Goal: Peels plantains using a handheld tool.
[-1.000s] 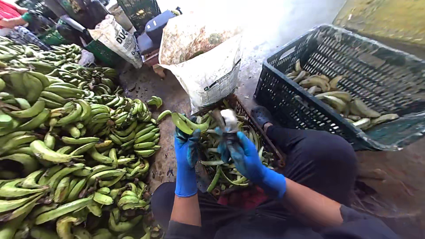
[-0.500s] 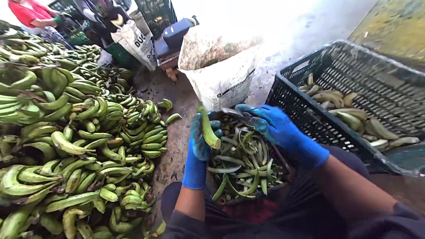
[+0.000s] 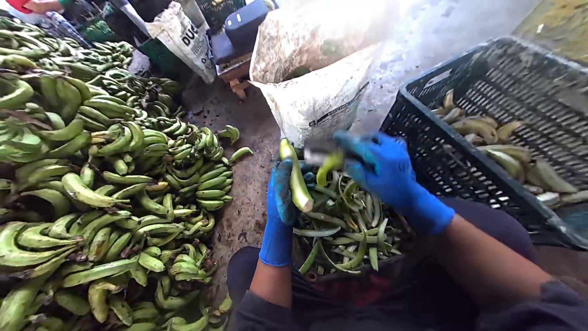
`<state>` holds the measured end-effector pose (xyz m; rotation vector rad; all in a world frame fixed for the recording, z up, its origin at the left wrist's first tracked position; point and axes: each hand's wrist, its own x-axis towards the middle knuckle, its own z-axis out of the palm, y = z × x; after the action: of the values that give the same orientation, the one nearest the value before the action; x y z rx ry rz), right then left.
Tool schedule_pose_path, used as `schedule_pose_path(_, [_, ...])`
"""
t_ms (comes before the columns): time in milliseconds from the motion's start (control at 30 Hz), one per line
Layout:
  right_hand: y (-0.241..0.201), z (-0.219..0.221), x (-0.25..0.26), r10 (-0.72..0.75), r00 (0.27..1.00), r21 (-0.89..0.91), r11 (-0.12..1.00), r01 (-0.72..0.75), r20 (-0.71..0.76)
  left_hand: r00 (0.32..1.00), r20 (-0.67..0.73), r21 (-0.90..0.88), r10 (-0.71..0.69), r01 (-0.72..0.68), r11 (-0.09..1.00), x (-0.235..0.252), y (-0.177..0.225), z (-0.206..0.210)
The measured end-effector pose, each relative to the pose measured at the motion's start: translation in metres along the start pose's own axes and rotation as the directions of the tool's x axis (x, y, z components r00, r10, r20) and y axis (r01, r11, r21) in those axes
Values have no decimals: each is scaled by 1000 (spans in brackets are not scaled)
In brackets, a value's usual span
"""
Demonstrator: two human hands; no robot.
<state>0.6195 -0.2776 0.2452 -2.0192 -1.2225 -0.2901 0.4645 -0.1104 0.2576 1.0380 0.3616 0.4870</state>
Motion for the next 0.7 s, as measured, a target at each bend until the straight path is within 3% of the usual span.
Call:
schedule_pose_path(67, [-17,8,-22,-133,989,113,986,125,61,995,-41,72,88,-85,994,5,0,-7])
schedule_pose_path(133, [-20,11,-26,-148,987,134,981,137,68,995,18,93,98,-99,991,1,-3,-3])
schedule_pose_path(200, [-7,8,-10,-97,995,62,993,98,-13,984,176,103,-4,-15,995,-5,-7,3])
schedule_pose_path(267, [15,4,12,-19,990,-65,998,10,-136,931,303,171,-202,156,973,-6,-9,10])
schedule_pose_path(333, [26,-2,23,74,983,-121,988,-95,-169,919,296,150,-261,225,963,-3,-12,14])
schedule_pose_path(400, [13,-4,13,44,989,-95,994,-58,-140,975,174,37,-140,135,990,3,-11,13])
schedule_pose_path(433, [2,-1,2,-24,994,-61,998,18,-107,998,63,-14,-20,21,1000,6,-12,13])
schedule_pose_path(533, [-20,10,-23,-260,962,10,965,262,-87,963,-91,-56,253,-259,964,8,-11,15])
schedule_pose_path(567, [-20,9,-21,-271,959,20,962,273,-81,961,-36,-24,273,-274,961,4,-12,14])
schedule_pose_path(633, [-5,1,-3,-180,981,33,983,183,-79,972,195,54,128,-141,988,-5,-11,11])
schedule_pose_path(700, [16,-10,21,-42,990,-30,999,38,-137,917,369,91,-152,127,988,-4,-11,15])
